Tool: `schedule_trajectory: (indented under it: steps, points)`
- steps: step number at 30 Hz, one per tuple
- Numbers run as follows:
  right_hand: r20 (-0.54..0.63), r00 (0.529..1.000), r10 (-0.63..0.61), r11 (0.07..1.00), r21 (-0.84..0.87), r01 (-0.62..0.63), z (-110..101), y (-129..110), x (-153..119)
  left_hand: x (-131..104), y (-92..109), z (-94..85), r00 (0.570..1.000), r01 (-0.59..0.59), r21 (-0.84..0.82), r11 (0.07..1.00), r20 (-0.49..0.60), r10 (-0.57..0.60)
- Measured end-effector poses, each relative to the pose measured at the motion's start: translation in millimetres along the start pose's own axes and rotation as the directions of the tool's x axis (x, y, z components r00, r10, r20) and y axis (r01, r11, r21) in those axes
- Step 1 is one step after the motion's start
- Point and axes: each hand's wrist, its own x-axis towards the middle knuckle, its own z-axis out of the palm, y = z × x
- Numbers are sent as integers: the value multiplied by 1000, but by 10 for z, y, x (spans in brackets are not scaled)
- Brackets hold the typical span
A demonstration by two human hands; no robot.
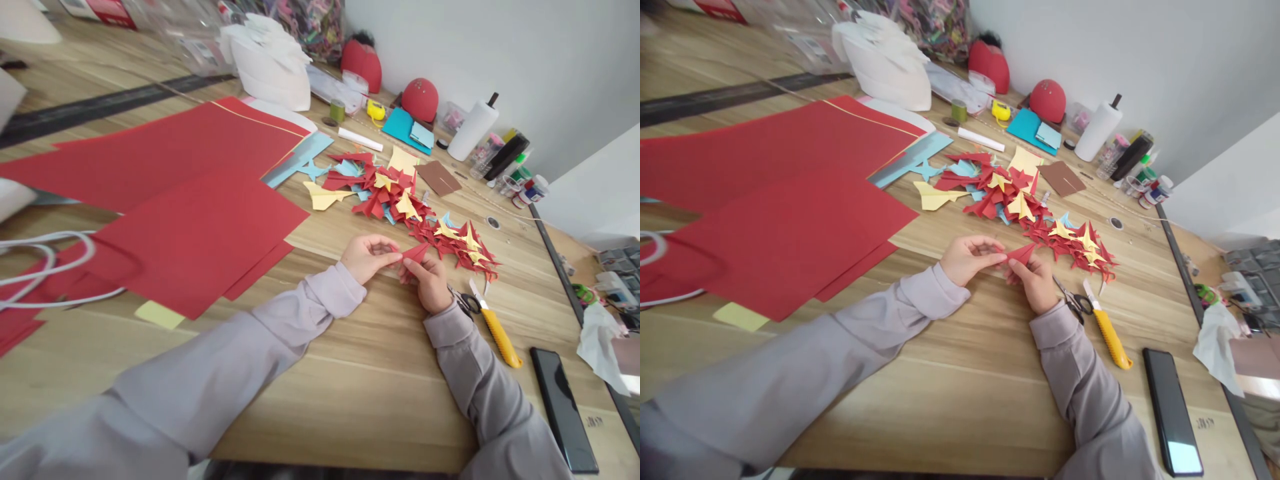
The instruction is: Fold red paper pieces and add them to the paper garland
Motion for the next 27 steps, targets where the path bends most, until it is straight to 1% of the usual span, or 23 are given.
schedule_trajectory:
  steps: [5, 10, 15, 20, 23, 27]
  points:
    - [29, 999, -28, 998, -48, 29, 13, -35, -9, -9, 1, -5, 1000, -3, 57, 998, 22, 2]
    - [33, 999, -15, 999, -44, 16, 15, -38, -15, -13, 9, -7, 999, 17, 74, 997, 40, -20]
    - [22, 1000, -21, 999, -40, 22, 6, -20, -15, 1, -16, -25, 997, 65, 25, 998, 46, -66]
    - [24, 1000, -14, 1000, -23, 15, 1, -14, -11, 11, -35, -39, 996, 64, -11, 998, 68, -63]
    - [26, 1000, -10, 1000, -14, 10, 2, -8, -6, 10, -25, -36, 994, 84, -27, 996, 73, -81]
    - [28, 1000, -12, 1000, 0, 12, -3, 0, -4, 8, -13, -24, 995, 88, -78, 993, 56, -84]
